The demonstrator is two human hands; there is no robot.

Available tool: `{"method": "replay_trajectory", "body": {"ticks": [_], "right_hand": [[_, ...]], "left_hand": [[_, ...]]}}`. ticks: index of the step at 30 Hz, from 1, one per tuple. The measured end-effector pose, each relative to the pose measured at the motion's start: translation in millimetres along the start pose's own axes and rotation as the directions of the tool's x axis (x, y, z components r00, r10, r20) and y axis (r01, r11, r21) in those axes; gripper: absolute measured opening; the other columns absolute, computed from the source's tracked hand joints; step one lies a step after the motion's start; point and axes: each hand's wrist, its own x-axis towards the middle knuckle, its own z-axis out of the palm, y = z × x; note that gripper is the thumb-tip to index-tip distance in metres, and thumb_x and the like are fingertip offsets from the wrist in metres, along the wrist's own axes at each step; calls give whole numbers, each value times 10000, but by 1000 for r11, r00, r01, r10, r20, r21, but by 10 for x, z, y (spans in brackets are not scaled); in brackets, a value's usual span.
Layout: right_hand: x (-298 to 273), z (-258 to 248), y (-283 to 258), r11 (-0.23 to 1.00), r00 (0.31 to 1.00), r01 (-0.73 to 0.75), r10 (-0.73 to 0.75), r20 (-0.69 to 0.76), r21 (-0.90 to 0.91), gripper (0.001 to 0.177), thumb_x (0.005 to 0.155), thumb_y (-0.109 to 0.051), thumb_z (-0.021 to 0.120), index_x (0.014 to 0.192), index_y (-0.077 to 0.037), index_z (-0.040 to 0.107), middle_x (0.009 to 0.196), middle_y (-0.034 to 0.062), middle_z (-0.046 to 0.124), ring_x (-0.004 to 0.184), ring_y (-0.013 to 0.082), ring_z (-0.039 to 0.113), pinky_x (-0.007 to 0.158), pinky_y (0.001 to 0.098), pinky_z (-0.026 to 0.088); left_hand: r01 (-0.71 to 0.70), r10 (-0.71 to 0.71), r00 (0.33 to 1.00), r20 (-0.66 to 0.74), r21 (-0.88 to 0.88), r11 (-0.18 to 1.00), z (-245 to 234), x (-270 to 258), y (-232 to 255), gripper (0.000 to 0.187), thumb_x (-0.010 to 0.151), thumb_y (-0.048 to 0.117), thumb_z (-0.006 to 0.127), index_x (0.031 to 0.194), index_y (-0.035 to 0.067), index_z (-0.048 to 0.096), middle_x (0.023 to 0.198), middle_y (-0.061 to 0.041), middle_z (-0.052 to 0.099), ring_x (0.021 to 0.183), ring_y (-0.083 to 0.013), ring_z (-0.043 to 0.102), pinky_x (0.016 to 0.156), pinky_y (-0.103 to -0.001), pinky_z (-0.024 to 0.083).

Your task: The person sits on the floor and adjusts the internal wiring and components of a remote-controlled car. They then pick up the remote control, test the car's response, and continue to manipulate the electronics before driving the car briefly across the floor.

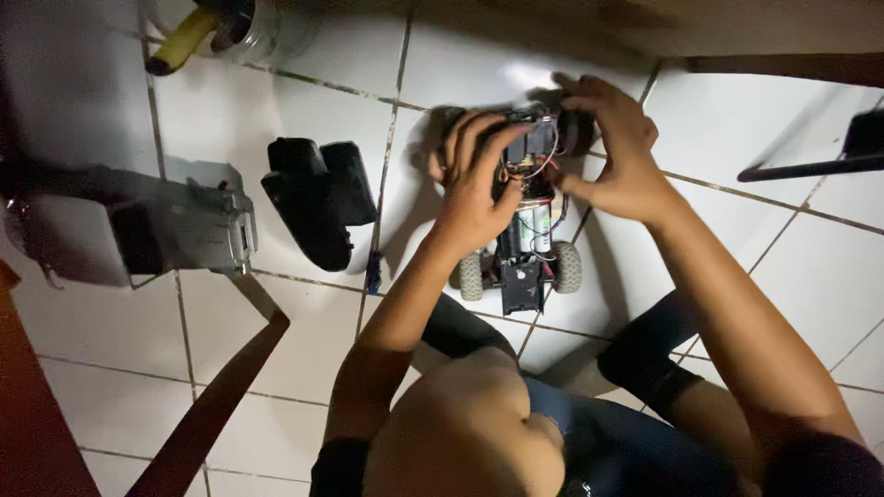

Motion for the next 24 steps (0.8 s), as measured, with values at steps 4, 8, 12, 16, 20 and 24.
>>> {"method": "replay_trajectory", "body": {"ticks": [4,8,12,16,20,24], "right_hand": [[122,-97,253,998,997,22,-27,77,57,575,854,-387,637,1397,-197,630,1499,181,514,1331,421,490,1047,468,373],[200,-69,381,985,959,-158,171,228,-72,378,997,-300,617,1333,-156,715,1073,190,704,1085,385,591,986,463,420],[275,-10,363,963,964,-184,138,228,197,314,1027,-342,611,1238,-122,688,1121,104,730,994,220,654,891,383,493],[320,3,332,999,988,-4,-4,152,53,228,1029,-271,671,1170,-100,725,1249,145,675,1134,296,604,978,416,463],[367,-26,345,987,976,157,-157,148,11,220,1005,-243,671,1155,-94,730,1482,141,599,1260,346,535,1052,466,410],[400,-36,350,979,966,200,-188,177,-50,203,999,-240,648,1083,-65,705,1501,147,572,1352,358,508,1109,459,387]], "left_hand": [[-11,11,1000,-26,7,1000,-34,-57,-10,671,830,121,743,1455,122,499,1575,-143,386,1537,-379,232,1248,-622,91],[-52,54,992,-116,20,998,-121,-346,15,592,876,119,738,1429,82,530,1555,-125,445,1531,-368,309,1286,-548,208],[-17,32,968,-250,62,998,-130,-793,6,385,907,106,735,1272,69,618,1425,-118,569,1427,-343,438,1241,-501,313],[4,34,924,-382,98,995,-94,-1145,-59,284,863,104,733,1132,63,649,1263,-110,626,1262,-322,528,1148,-492,384],[100,-57,894,-444,75,992,-129,-1532,-123,240,880,62,719,1108,25,654,1208,-127,634,1206,-332,569,1087,-468,442],[176,-128,849,-513,46,983,-124,-1724,-374,197,914,21,694,1108,26,660,1191,-112,655,1175,-273,605,1053,-415,492]]}}
